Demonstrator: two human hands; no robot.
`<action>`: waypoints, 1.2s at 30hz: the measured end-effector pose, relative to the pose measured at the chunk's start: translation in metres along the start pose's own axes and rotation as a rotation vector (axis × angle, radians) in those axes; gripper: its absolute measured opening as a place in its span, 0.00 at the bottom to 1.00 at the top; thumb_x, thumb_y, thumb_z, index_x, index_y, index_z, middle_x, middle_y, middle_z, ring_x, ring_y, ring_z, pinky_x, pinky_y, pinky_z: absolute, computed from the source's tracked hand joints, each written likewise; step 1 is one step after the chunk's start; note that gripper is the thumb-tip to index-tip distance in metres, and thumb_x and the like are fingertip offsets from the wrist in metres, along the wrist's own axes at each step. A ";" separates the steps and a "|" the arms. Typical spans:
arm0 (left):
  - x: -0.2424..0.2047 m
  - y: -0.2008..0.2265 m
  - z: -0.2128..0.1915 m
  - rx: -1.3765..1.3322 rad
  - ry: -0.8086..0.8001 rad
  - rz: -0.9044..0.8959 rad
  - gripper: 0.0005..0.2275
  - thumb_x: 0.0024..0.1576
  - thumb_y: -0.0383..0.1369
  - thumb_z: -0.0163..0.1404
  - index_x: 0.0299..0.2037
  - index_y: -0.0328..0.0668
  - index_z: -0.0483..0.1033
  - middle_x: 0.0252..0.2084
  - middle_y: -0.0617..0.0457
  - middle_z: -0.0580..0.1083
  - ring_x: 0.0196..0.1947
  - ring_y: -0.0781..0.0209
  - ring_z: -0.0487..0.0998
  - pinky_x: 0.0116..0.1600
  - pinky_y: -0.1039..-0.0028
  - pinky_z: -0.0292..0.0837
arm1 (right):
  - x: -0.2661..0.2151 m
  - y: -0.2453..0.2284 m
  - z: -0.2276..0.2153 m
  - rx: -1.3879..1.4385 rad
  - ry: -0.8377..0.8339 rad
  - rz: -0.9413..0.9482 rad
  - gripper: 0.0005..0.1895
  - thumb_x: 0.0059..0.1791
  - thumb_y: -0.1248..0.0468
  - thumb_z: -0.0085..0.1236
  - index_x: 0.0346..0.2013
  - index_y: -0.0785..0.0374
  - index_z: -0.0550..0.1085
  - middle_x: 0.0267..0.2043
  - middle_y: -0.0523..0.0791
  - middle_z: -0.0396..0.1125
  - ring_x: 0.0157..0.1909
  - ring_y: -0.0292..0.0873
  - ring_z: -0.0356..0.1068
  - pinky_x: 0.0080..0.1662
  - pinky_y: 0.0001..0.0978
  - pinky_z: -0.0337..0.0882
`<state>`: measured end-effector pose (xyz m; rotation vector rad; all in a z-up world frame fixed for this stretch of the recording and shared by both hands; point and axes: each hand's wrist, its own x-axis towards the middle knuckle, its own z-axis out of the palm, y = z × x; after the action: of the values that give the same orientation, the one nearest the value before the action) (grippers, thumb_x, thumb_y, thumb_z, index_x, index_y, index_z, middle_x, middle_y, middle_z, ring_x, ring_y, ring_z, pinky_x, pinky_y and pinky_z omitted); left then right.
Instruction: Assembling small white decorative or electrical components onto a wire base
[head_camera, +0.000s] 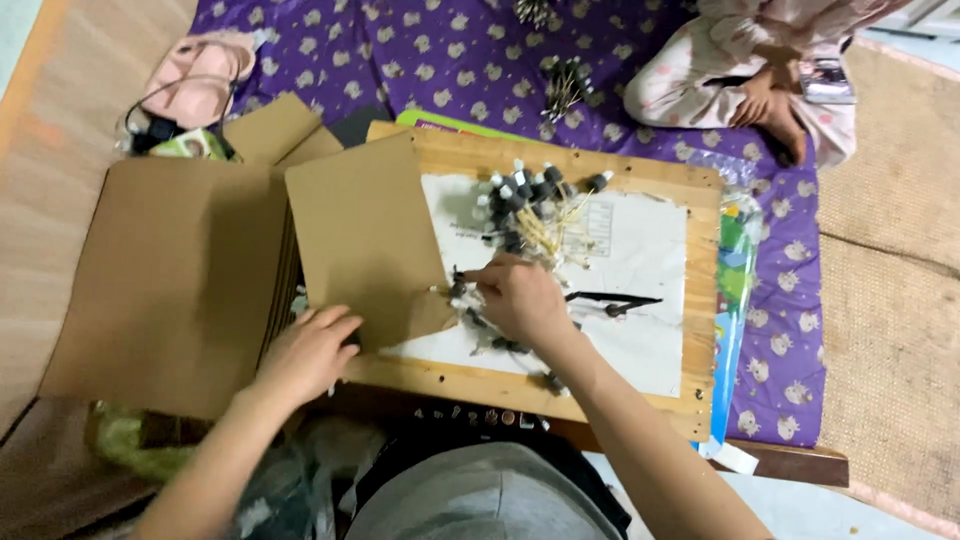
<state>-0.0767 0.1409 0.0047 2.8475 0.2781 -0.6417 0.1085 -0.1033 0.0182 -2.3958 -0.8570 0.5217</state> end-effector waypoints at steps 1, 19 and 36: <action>-0.004 -0.009 0.015 -0.004 -0.012 -0.018 0.18 0.57 0.38 0.49 0.58 0.50 0.72 0.59 0.49 0.70 0.59 0.50 0.71 0.60 0.64 0.69 | 0.000 0.009 0.003 0.008 -0.019 -0.007 0.14 0.44 0.60 0.53 0.41 0.43 0.81 0.41 0.42 0.74 0.41 0.56 0.74 0.43 0.50 0.75; 0.009 -0.036 0.032 -0.045 -0.015 0.204 0.08 0.57 0.35 0.51 0.43 0.47 0.67 0.44 0.54 0.65 0.42 0.39 0.75 0.40 0.56 0.78 | -0.006 -0.005 -0.025 0.053 -0.107 -0.003 0.14 0.46 0.59 0.56 0.45 0.45 0.80 0.44 0.44 0.74 0.42 0.53 0.74 0.46 0.47 0.72; -0.012 0.027 -0.039 -0.390 -0.106 0.143 0.13 0.54 0.38 0.56 0.45 0.42 0.73 0.55 0.45 0.68 0.49 0.40 0.78 0.48 0.62 0.79 | -0.005 0.007 -0.030 0.259 -0.161 0.143 0.16 0.44 0.58 0.59 0.45 0.54 0.79 0.41 0.45 0.73 0.30 0.46 0.74 0.38 0.38 0.71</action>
<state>-0.0659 0.1229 0.0492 2.4276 0.1590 -0.6285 0.1241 -0.1219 0.0382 -2.2075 -0.6423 0.8384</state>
